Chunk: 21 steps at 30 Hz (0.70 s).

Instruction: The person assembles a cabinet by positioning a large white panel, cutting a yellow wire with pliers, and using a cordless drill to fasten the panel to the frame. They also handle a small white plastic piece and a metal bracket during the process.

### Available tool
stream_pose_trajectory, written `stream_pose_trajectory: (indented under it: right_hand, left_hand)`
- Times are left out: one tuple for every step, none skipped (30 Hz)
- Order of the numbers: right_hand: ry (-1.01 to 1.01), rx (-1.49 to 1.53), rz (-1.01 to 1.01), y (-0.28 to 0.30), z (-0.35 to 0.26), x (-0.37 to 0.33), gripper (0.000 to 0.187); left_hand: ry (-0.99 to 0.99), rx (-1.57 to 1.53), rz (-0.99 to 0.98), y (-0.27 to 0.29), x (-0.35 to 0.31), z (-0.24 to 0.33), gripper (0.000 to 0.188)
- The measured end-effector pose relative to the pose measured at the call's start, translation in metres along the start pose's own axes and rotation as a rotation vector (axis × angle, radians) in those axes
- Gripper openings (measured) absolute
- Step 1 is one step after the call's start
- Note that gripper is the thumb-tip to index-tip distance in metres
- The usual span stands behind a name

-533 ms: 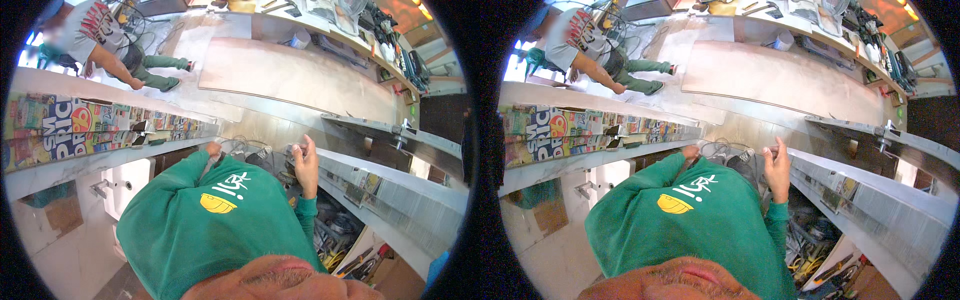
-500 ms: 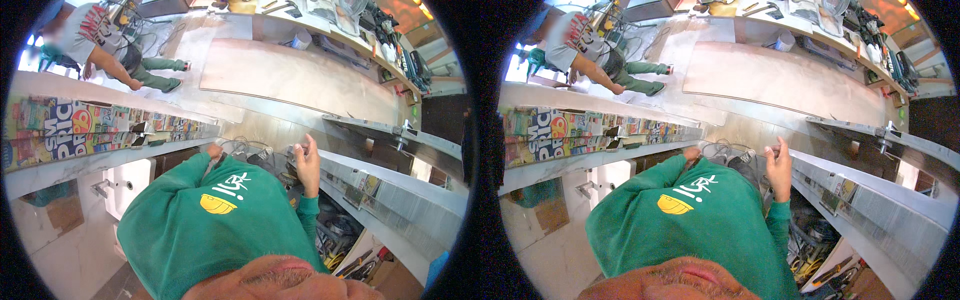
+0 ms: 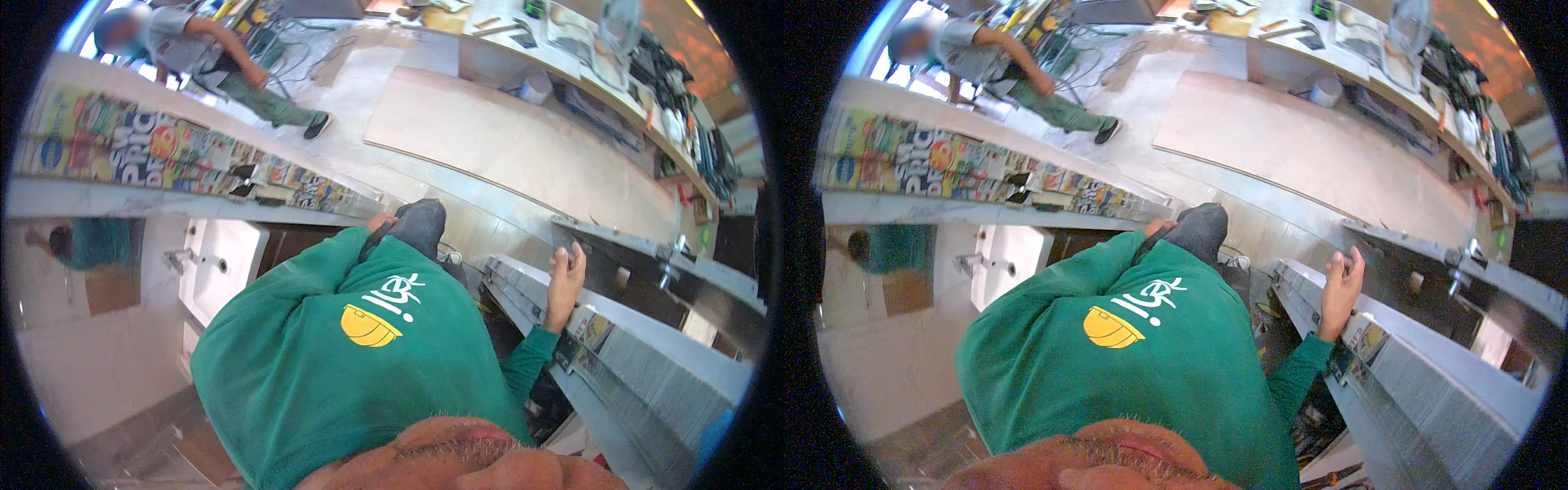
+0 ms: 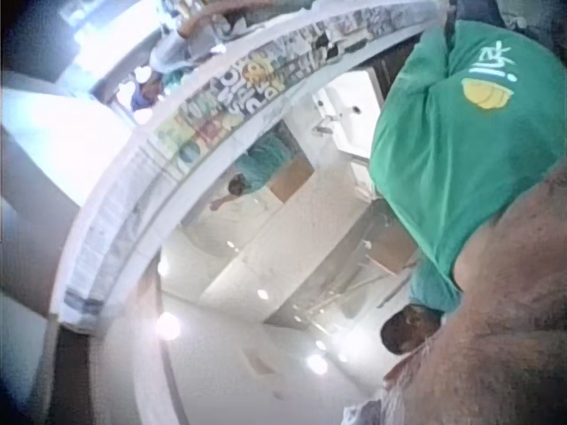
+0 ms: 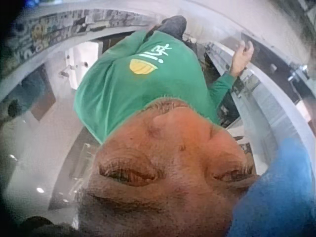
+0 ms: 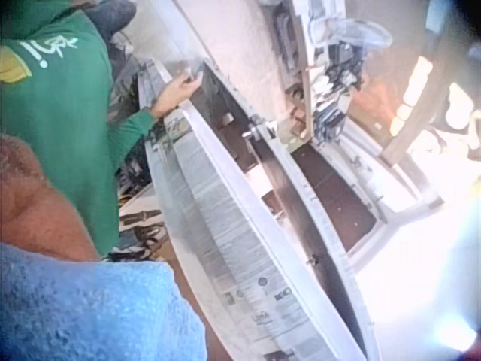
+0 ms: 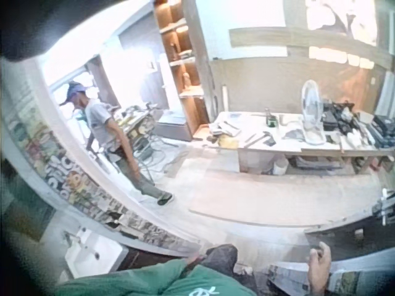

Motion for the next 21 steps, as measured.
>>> stream_pose_trajectory:
  right_hand:
    - [-0.013, 0.016, -0.024, 0.0, 0.0, -0.002, 0.052]
    - [-0.024, 0.035, -0.053, -0.002, -0.001, -0.004, 0.053]
    - [-0.054, 0.054, -0.057, -0.001, -0.002, -0.006, 0.055]
    - [-0.067, 0.056, -0.045, 0.0, -0.005, -0.007, 0.055]
    - [-0.082, 0.059, -0.032, -0.001, -0.007, -0.008, 0.056]
    - [-0.097, 0.061, -0.019, -0.001, -0.007, -0.008, 0.056]
    - [-0.056, 0.067, -0.027, -0.002, 0.001, -0.004, 0.057]
    - [-0.059, 0.068, -0.029, -0.005, 0.005, -0.004, 0.057]
    - [-0.06, 0.064, -0.029, -0.008, 0.008, -0.001, 0.057]
    - [-0.059, 0.052, -0.028, -0.01, 0.008, 0.004, 0.058]
    - [-0.097, 0.04, -0.03, -0.013, 0.005, 0.006, 0.057]
    - [-0.096, 0.027, -0.038, -0.016, 0.009, 0.014, 0.057]
    - [-0.1, 0.023, -0.043, -0.018, 0.019, 0.019, 0.057]
    - [-0.107, 0.006, -0.054, -0.025, 0.021, 0.023, 0.056]
    - [-0.105, -0.04, -0.054, -0.033, 0.022, 0.031, 0.055]
    - [-0.101, -0.059, -0.066, -0.04, 0.023, 0.037, 0.055]
    - [-0.088, -0.09, -0.093, -0.05, 0.019, 0.047, 0.055]
    - [-0.073, -0.121, -0.122, -0.061, 0.016, 0.057, 0.055]
    - [-0.045, -0.191, -0.134, -0.069, 0.014, 0.069, 0.053]
    - [-0.027, -0.221, -0.163, -0.082, 0.008, 0.081, 0.053]
    - [-0.005, -0.264, -0.183, -0.094, 0.0, 0.092, 0.052]
  left_hand:
    - [-0.085, 0.02, 0.015, 0.005, -0.002, 0.002, 0.047]
    - [-0.167, 0.043, 0.034, 0.01, -0.003, -0.003, 0.048]
    - [-0.258, 0.075, 0.047, 0.015, -0.002, -0.002, 0.05]
    - [-0.221, 0.021, 0.038, 0.011, 0.0, -0.001, 0.048]
    - [-0.186, -0.032, 0.027, 0.008, 0.001, -0.001, 0.046]
    - [-0.151, -0.087, 0.016, 0.008, 0.001, -0.003, 0.044]
    - [-0.257, 0.009, 0.083, 0.018, -0.001, -0.01, 0.037]
    - [-0.152, -0.033, 0.094, 0.02, 0.001, -0.023, 0.041]
    - [-0.049, -0.081, 0.103, 0.014, 0.002, -0.034, 0.045]
    - [0.05, -0.137, 0.109, 0.005, 0.005, -0.045, 0.05]
    - [0.158, -0.254, 0.105, 0.001, 0.007, -0.057, 0.034]
    - [0.187, -0.146, 0.137, 0.0, 0.014, -0.058, 0.033]
    - [0.216, -0.026, 0.169, 0.004, 0.021, -0.056, 0.032]
    - [0.254, 0.081, 0.193, 0.004, 0.023, -0.061, 0.031]
    - [0.183, 0.047, 0.128, 0.002, 0.025, -0.064, 0.029]
    - [0.048, -0.034, 0.012, 0.002, 0.025, -0.061, 0.028]
    - [-0.008, -0.103, -0.025, -0.003, 0.023, -0.063, 0.027]
    - [-0.022, -0.158, -0.026, -0.006, 0.019, -0.067, 0.027]
    - [-0.103, -0.108, 0.11, 0.002, 0.023, -0.059, 0.026]
    - [-0.177, -0.068, 0.254, 0.005, 0.023, -0.046, 0.027]
    - [-0.246, -0.024, 0.395, 0.014, 0.024, -0.021, 0.027]
Point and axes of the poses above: each hand's wrist, its own x-axis towards the middle knuckle, its own y-axis out of the back of the hand, z = x × y, the point moved 4 cm from there along x, towards the middle knuckle, and after that the axes turned 1 degree about -x, right-handed, at the moved point
